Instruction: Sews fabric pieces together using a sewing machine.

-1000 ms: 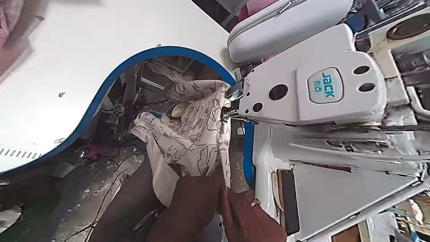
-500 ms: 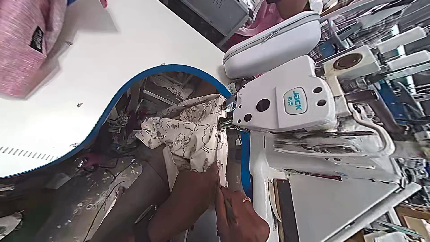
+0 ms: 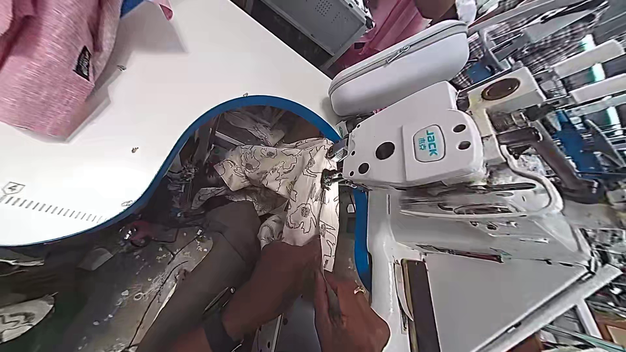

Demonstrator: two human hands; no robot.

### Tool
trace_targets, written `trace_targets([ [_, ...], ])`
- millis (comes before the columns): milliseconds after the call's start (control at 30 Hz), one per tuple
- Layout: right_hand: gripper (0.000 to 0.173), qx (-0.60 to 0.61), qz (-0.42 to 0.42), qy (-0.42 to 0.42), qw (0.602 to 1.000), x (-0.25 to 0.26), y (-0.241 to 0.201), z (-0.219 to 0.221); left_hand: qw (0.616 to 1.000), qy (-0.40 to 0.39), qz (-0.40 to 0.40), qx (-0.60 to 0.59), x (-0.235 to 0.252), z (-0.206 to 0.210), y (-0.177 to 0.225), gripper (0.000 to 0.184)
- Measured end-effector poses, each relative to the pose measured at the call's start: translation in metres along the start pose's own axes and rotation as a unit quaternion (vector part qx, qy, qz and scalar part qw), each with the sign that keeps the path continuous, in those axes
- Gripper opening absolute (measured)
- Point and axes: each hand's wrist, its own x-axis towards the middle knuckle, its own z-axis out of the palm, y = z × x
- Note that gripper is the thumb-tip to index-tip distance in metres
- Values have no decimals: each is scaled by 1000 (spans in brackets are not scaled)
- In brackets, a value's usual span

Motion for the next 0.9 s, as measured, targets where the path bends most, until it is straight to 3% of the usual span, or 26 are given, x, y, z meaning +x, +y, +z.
trace_targets([
  [167, 21, 0, 5, 26, 1000, 8, 2, 12, 996, -56, -46, -57, 8, -9, 1, 37],
  [267, 23, -2, 19, -6, 1000, 7, 2, 11, 992, -85, -59, -76, 13, -13, -1, 38],
  [400, 23, -12, 30, -162, 986, 2, 5, -20, 991, -93, -70, -69, 15, -18, -2, 40],
  [533, 25, -11, -19, -346, 938, 16, 6, -47, 989, -109, -79, -65, 22, -19, -1, 42],
  [700, 13, 18, -67, -293, 954, 16, 20, -37, 991, -92, -73, -68, 24, -18, -3, 42],
  [800, 13, 22, -39, -331, 943, 20, 19, -35, 983, -127, -100, -91, 30, -24, -1, 43],
  [900, 15, 44, -62, -324, 943, 26, 25, -41, 985, -112, -91, -92, 25, -18, 0, 42],
])
